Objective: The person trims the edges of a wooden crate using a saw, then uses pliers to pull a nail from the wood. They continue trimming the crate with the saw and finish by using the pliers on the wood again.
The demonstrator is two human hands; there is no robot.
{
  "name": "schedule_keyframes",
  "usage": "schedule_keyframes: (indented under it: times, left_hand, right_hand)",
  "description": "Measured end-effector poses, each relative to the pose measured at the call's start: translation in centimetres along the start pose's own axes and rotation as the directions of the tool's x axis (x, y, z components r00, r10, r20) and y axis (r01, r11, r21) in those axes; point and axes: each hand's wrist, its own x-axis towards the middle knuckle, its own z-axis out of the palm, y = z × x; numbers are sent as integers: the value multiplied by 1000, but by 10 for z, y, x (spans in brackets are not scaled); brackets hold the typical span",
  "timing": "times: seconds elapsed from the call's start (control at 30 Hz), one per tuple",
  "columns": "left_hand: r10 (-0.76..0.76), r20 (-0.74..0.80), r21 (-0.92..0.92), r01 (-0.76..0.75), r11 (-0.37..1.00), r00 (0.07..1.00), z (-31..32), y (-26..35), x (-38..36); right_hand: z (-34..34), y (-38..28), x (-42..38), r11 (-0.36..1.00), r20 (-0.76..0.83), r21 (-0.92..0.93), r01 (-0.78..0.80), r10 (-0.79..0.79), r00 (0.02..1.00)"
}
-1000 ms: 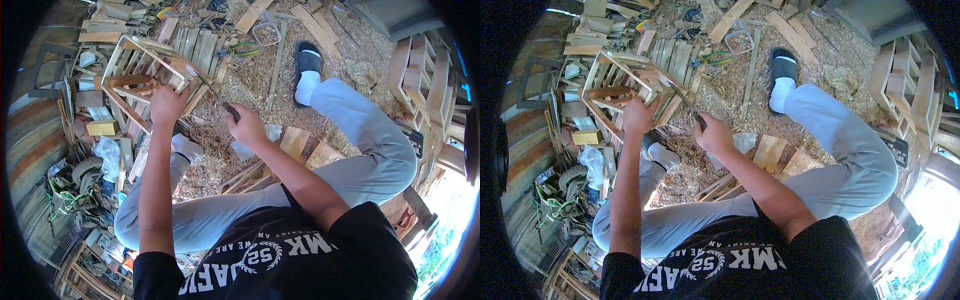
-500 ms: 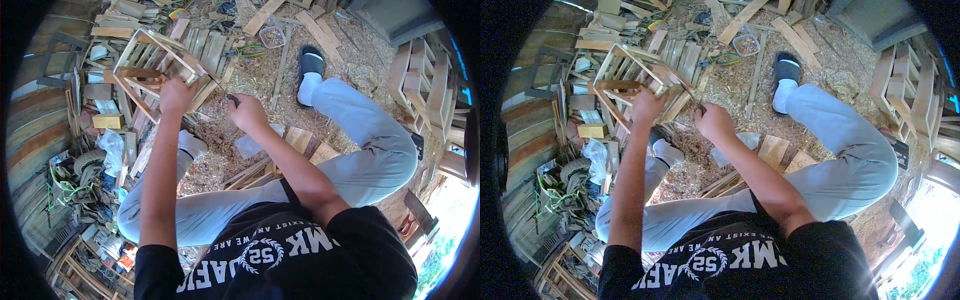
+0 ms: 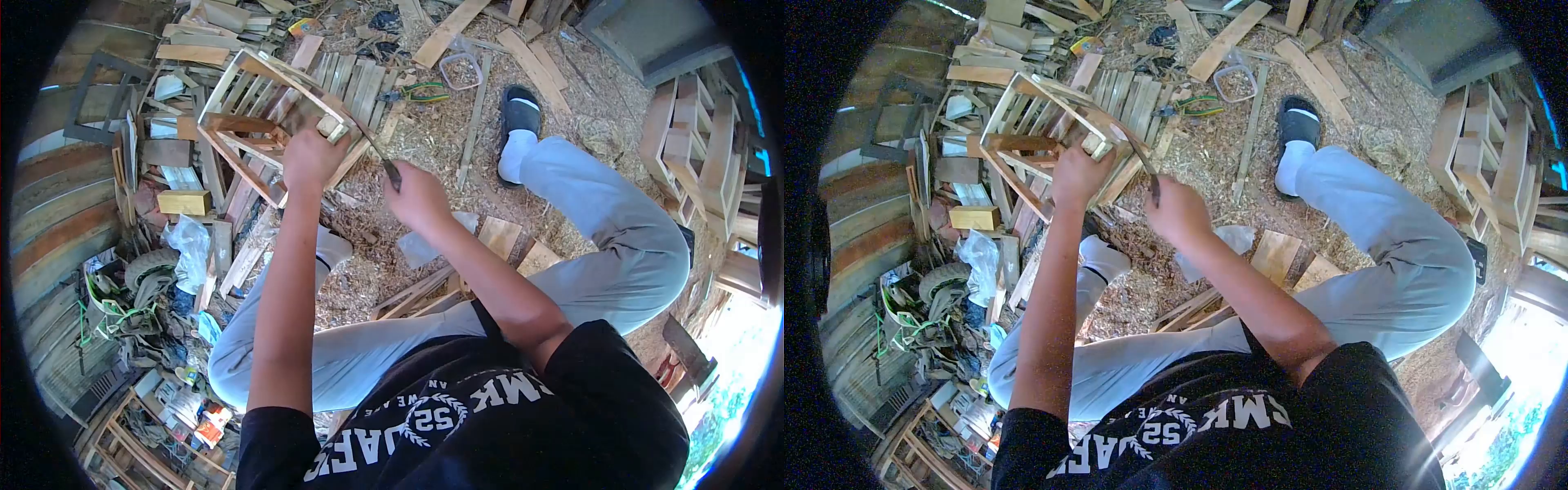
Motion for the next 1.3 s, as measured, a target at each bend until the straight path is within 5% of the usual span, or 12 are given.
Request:
schedule_keyframes:
  times: [0.03, 0.1, 0.17, 0.3, 0.43, 0.57, 0.77, 0.83, 0.87, 0.97, 1.13, 1.3]
  left_hand:
    - [1, 20, 1, -1, 1000, 1000, 0, -1, 1]
    - [-23, 58, 3, 23, 1000, 998, -2, -1, 1]
    - [-49, 94, 11, 49, 999, 994, -4, -1, 1]
    - [-49, 93, -9, 50, 999, 995, -5, 1, -2]
    - [-56, 75, -37, 59, 998, 996, -6, 3, 0]
    - [-73, 73, -18, 74, 997, 995, -14, 8, -5]
    - [-76, 108, -47, 81, 996, 991, -4, 0, 2]
    - [-53, 103, -39, 57, 998, 993, -4, -4, -4]
    - [-46, 96, -33, 50, 998, 994, -5, -3, -4]
    - [-108, 113, -1, 109, 994, 988, -5, 3, 2]
    - [-97, 89, -24, 100, 995, 991, -8, 5, 0]
    - [-98, 71, -44, 101, 994, 993, -11, 6, -4]
  right_hand:
    - [4, 0, -2, 973, 42, -220, 75, -68, 997]
    - [6, 0, -10, 971, 72, -231, 61, -46, 996]
    - [4, 1, -11, 998, -87, 68, 5, 1, 996]
    - [-14, 15, 30, 985, -17, 162, -55, 58, 998]
    - [-39, 10, 50, 970, 97, -206, 127, -109, 989]
    - [1, 25, -4, 995, 158, -100, -27, 43, 987]
    - [48, 77, -9, 967, -209, 89, 237, -215, 954]
    - [-5, 24, 17, 999, -67, 16, -46, 46, 997]
    - [-37, -6, 12, 976, 195, 125, -175, 149, 969]
    - [-11, -4, -11, 999, -16, -37, 25, -26, 1000]
    - [20, 13, -16, 991, -148, 122, 50, -32, 988]
    - [13, 24, 10, 989, -17, 145, 14, -11, 1000]
